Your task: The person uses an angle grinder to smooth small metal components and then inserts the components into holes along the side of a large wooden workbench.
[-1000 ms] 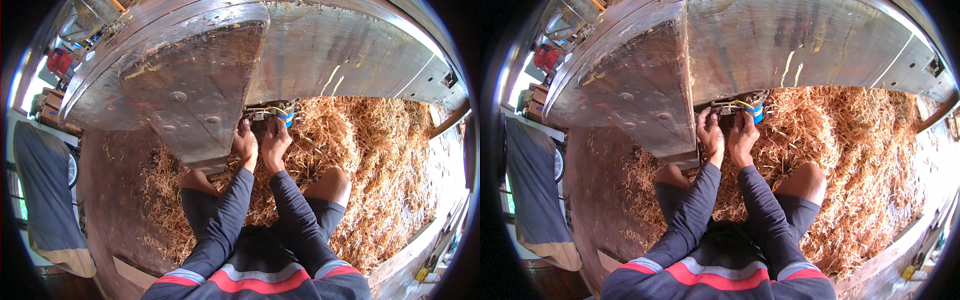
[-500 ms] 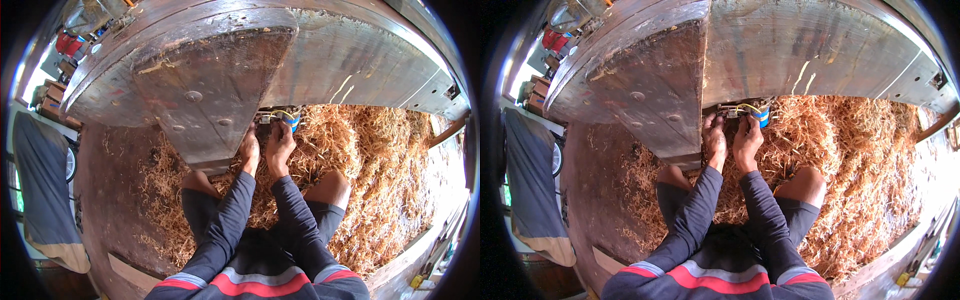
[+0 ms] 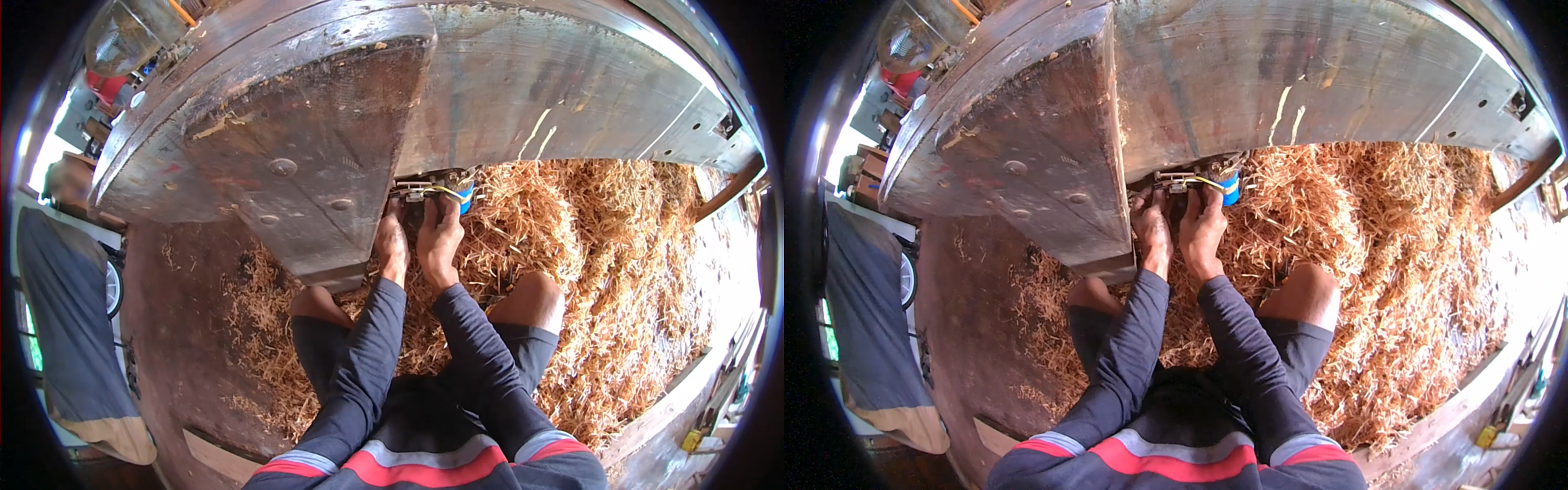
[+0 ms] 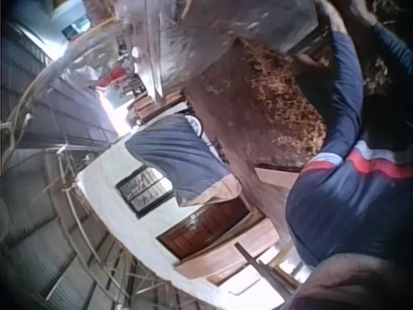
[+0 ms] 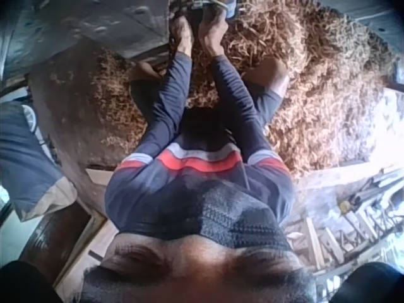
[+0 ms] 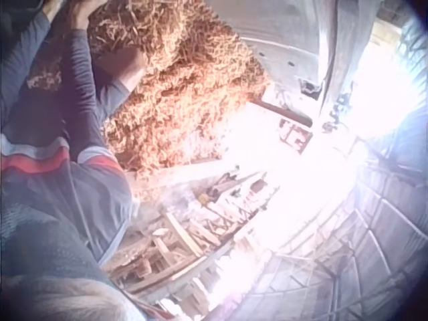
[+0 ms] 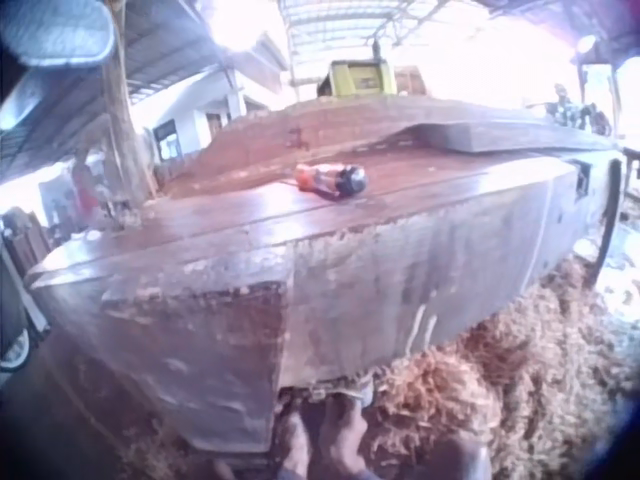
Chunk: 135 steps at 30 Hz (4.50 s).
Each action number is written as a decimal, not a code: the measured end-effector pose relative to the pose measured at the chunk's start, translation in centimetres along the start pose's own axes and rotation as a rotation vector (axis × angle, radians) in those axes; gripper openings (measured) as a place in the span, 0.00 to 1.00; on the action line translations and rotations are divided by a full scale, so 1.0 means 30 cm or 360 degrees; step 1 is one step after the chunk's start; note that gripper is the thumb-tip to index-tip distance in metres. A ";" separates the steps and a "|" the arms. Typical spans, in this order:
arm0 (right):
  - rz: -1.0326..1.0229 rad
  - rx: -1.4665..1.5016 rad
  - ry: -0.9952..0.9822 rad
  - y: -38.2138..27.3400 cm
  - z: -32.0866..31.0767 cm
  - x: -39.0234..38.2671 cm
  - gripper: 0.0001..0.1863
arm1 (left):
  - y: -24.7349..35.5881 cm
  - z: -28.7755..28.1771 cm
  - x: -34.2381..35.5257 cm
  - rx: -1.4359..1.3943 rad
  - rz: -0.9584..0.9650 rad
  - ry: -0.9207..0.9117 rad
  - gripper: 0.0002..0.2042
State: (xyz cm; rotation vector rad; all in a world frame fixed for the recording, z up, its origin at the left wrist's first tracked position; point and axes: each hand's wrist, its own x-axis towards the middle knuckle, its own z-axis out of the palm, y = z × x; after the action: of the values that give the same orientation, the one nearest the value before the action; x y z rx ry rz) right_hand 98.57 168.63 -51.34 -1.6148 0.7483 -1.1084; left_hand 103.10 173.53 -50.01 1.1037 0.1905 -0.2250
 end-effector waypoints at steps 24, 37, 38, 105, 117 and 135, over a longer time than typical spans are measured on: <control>0.0997 0.1350 0.0288 -0.023 0.049 0.018 0.09 | 0.001 -0.045 0.070 -0.0426 -0.0418 -0.0480 0.11; 0.1028 0.1212 0.0262 -0.044 0.043 0.010 0.11 | 0.039 -0.042 0.059 -0.0420 -0.0526 -0.0300 0.18; 0.1047 0.1154 0.0257 -0.054 0.039 0.010 0.11 | 0.038 -0.051 0.062 -0.0451 -0.0511 -0.0303 0.18; 0.0604 0.1063 -0.0408 0.164 0.007 0.037 0.11 | -0.222 -0.111 0.132 0.0347 0.0196 -0.0360 0.28; 0.0655 0.0980 -0.0335 0.153 -0.006 0.028 0.14 | -0.340 -0.163 0.204 0.0773 0.0387 -0.0369 0.27; 0.0247 0.0193 -0.0814 0.008 -0.779 0.015 0.12 | 1.361 -0.365 -0.356 0.0464 0.0874 -0.1255 0.09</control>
State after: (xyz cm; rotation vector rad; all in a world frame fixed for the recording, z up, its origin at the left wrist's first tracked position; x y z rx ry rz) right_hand 77.24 159.23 -49.50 -1.6110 0.4472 -0.5780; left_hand 103.55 201.88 -16.91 1.2325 -0.8625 -0.1809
